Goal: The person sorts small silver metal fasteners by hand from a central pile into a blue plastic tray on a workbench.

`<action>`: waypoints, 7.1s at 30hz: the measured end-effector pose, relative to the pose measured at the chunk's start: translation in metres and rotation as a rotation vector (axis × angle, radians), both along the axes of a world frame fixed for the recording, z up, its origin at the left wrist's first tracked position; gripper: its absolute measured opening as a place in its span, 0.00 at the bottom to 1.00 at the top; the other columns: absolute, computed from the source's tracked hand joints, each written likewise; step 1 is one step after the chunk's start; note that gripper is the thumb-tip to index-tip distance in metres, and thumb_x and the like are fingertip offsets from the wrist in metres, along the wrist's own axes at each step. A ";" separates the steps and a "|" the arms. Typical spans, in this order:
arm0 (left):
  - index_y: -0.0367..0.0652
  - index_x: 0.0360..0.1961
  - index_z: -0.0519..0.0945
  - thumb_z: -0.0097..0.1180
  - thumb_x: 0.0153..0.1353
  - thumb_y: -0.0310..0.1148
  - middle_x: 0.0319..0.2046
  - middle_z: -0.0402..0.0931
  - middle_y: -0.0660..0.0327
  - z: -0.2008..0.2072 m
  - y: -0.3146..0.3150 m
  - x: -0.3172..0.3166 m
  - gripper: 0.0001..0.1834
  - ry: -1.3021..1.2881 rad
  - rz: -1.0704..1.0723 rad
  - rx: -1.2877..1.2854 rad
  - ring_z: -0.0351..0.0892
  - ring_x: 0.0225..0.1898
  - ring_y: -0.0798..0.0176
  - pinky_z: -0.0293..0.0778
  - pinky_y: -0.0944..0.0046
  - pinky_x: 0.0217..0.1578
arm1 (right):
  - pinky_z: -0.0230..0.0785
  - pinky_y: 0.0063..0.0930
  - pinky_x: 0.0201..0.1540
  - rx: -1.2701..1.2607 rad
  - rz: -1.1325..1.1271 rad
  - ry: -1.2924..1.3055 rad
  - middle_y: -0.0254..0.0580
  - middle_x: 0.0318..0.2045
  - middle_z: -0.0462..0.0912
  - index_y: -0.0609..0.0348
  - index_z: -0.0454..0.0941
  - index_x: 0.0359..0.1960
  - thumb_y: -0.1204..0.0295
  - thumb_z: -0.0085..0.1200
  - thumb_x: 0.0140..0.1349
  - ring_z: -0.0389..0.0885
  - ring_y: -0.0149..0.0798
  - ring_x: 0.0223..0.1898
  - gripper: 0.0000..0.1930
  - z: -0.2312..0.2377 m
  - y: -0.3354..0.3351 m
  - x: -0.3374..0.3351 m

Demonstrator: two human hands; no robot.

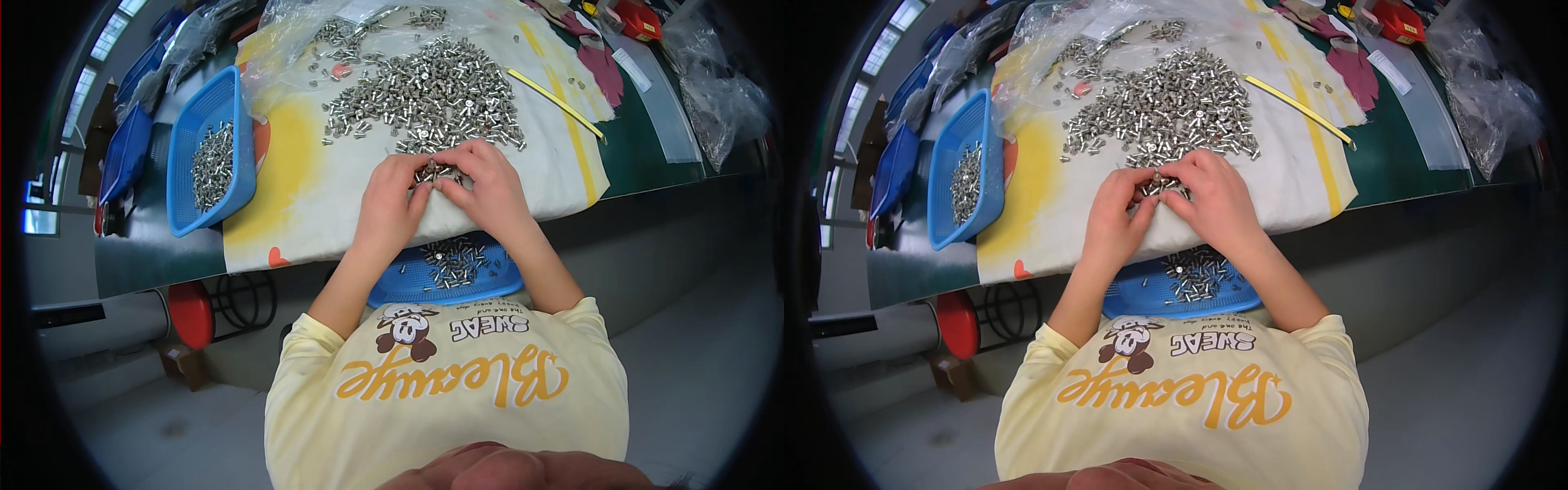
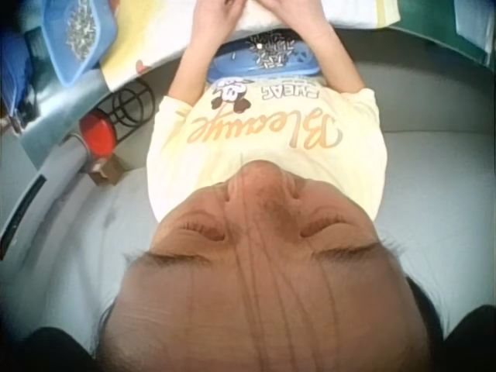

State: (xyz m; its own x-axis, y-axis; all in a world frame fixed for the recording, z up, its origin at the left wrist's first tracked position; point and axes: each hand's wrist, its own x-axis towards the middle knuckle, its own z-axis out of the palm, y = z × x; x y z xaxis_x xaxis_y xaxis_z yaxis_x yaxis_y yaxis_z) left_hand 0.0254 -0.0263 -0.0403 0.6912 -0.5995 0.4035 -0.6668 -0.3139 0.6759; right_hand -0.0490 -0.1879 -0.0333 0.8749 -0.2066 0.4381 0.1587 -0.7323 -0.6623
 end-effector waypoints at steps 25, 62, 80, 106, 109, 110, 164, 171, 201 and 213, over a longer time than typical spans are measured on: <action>0.39 0.35 0.78 0.64 0.52 0.18 0.38 0.75 0.58 0.002 0.010 -0.001 0.10 0.086 -0.088 -0.016 0.76 0.35 0.63 0.75 0.68 0.35 | 0.68 0.37 0.49 -0.052 0.089 -0.051 0.38 0.39 0.75 0.54 0.81 0.32 0.72 0.63 0.49 0.75 0.44 0.45 0.07 0.006 -0.004 -0.008; 0.39 0.40 0.75 0.60 0.53 0.21 0.36 0.74 0.57 0.012 0.011 -0.009 0.13 0.109 0.016 0.009 0.75 0.35 0.58 0.75 0.62 0.38 | 0.69 0.37 0.49 -0.052 0.068 -0.065 0.37 0.38 0.78 0.54 0.82 0.33 0.71 0.66 0.49 0.77 0.44 0.44 0.09 -0.001 -0.008 -0.007; 0.40 0.47 0.76 0.60 0.55 0.20 0.39 0.75 0.62 0.015 0.022 -0.006 0.17 0.174 -0.076 0.020 0.75 0.37 0.66 0.72 0.68 0.41 | 0.67 0.38 0.50 -0.050 0.086 -0.047 0.37 0.40 0.76 0.55 0.78 0.28 0.68 0.69 0.44 0.74 0.45 0.46 0.12 0.003 -0.009 -0.014; 0.38 0.55 0.73 0.52 0.56 0.16 0.40 0.73 0.58 0.018 0.021 -0.011 0.23 0.101 -0.041 0.038 0.74 0.42 0.63 0.73 0.66 0.45 | 0.66 0.36 0.53 -0.049 0.086 -0.040 0.38 0.43 0.77 0.55 0.79 0.29 0.72 0.65 0.49 0.74 0.45 0.48 0.08 0.002 -0.010 -0.016; 0.39 0.56 0.72 0.56 0.56 0.18 0.40 0.73 0.59 0.018 0.021 -0.012 0.24 0.121 -0.032 0.080 0.73 0.42 0.64 0.72 0.66 0.46 | 0.66 0.37 0.53 -0.053 0.081 -0.040 0.38 0.43 0.77 0.55 0.79 0.29 0.72 0.65 0.49 0.74 0.45 0.48 0.08 0.001 -0.010 -0.016; 0.39 0.56 0.72 0.56 0.56 0.18 0.40 0.73 0.59 0.018 0.022 -0.011 0.24 0.121 -0.031 0.080 0.73 0.42 0.64 0.72 0.66 0.46 | 0.66 0.37 0.53 -0.057 0.076 -0.039 0.38 0.43 0.77 0.55 0.79 0.29 0.72 0.65 0.49 0.74 0.45 0.48 0.08 0.001 -0.010 -0.016; 0.38 0.53 0.73 0.58 0.55 0.21 0.32 0.74 0.56 0.017 0.025 -0.018 0.23 0.080 0.014 0.034 0.74 0.38 0.52 0.71 0.55 0.43 | 0.60 0.46 0.61 -0.103 0.060 -0.034 0.43 0.53 0.74 0.54 0.80 0.30 0.69 0.68 0.46 0.67 0.52 0.61 0.11 0.002 0.000 -0.027; 0.39 0.54 0.73 0.59 0.55 0.20 0.34 0.74 0.57 0.016 0.019 -0.018 0.24 0.047 -0.018 0.048 0.75 0.38 0.55 0.73 0.58 0.42 | 0.60 0.46 0.62 -0.104 0.054 -0.033 0.44 0.53 0.74 0.54 0.80 0.31 0.69 0.68 0.47 0.67 0.53 0.61 0.11 0.002 -0.006 -0.025; 0.39 0.56 0.74 0.61 0.54 0.18 0.41 0.75 0.58 0.014 0.019 -0.015 0.26 0.194 -0.054 -0.011 0.75 0.38 0.64 0.74 0.67 0.43 | 0.59 0.48 0.62 -0.164 -0.034 -0.044 0.39 0.48 0.77 0.52 0.80 0.26 0.68 0.69 0.47 0.68 0.52 0.61 0.09 0.000 -0.001 -0.023; 0.38 0.53 0.76 0.61 0.56 0.19 0.40 0.76 0.57 0.012 0.018 -0.013 0.22 0.195 -0.056 -0.018 0.77 0.38 0.64 0.76 0.66 0.42 | 0.59 0.48 0.62 -0.148 -0.028 -0.054 0.40 0.48 0.77 0.53 0.80 0.24 0.67 0.69 0.47 0.68 0.53 0.61 0.09 -0.003 -0.001 -0.021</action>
State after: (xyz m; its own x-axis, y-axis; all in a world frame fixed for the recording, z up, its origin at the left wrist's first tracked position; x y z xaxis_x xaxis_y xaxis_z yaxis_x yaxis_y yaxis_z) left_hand 0.0126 -0.0078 -0.0286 0.7234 -0.6330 0.2758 -0.5383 -0.2669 0.7993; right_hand -0.0698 -0.1890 -0.0359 0.8440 -0.1603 0.5118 0.1694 -0.8257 -0.5380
